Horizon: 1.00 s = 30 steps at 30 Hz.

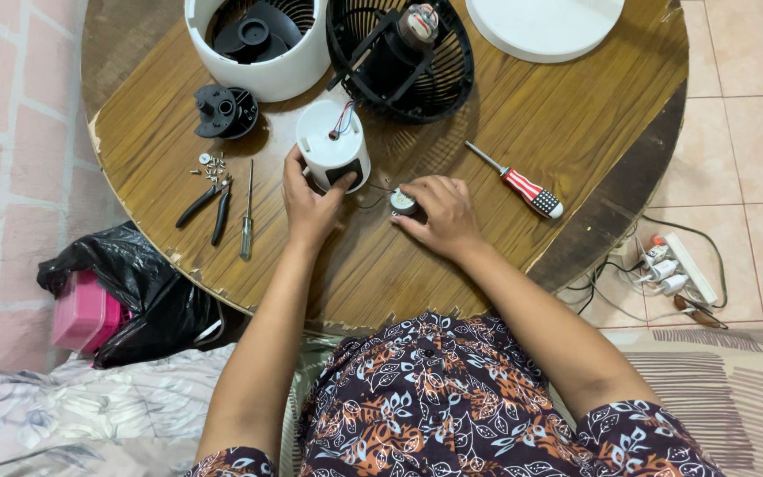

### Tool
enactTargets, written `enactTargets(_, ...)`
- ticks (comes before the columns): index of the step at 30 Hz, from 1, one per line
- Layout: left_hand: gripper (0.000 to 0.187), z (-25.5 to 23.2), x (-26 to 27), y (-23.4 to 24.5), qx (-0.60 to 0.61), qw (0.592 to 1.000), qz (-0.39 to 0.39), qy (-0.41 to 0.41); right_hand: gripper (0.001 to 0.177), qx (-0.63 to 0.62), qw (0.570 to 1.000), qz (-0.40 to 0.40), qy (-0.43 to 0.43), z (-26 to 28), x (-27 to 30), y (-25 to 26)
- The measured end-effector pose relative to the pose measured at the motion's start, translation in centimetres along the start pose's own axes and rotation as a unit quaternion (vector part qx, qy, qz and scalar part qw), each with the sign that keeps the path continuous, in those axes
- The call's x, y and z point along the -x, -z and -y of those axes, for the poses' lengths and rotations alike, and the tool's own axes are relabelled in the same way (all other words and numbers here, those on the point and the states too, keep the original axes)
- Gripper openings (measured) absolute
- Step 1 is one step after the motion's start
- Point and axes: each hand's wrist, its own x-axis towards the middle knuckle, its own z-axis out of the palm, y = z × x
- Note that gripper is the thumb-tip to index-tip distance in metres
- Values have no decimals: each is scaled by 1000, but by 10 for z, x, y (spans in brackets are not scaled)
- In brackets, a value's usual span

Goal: The person uses a screwdriver to tighten screws on a white cylindrical fan component and then on the black fan cage. They handle wires and small parts on a wooden table while assembling the fan.

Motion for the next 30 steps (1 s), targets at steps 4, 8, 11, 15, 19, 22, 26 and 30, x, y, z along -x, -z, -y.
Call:
enactTargets(4, 76, 4, 1, -5, -18, 1000, -11, 22, 49, 7, 1000, -9, -3, 1, -3, -5)
enactTargets(8, 79, 8, 2, -7, -48, 999, -9, 7, 52, 9, 1000, -6, -5, 2, -5, -5)
enactTargets(11, 83, 12, 3, -8, -67, 998, -3, 13, 54, 5, 1000, -5, -20, 2, -8, -6)
enactTargets(15, 89, 14, 7, -8, -124, 992, 16, 33, 34, -18, 993, -1, -115, 5, -18, -15)
enactTargets(19, 95, 17, 8, -9, -145, 988, 22, 47, 26, 12, 982, 26, -186, 7, -36, -23)
enactTargets(22, 95, 19, 9, -9, -153, 987, 23, 37, 25, 47, 972, 62, -220, 8, -49, -28)
enactTargets(26, 95, 20, 10, -8, -154, 988, 20, 20, 24, 64, 954, 94, -276, 3, -62, -36)
enactTargets(30, 94, 20, 11, -8, -156, 988, 16, 1, 23, 68, 949, 98, -292, -6, -66, -44)
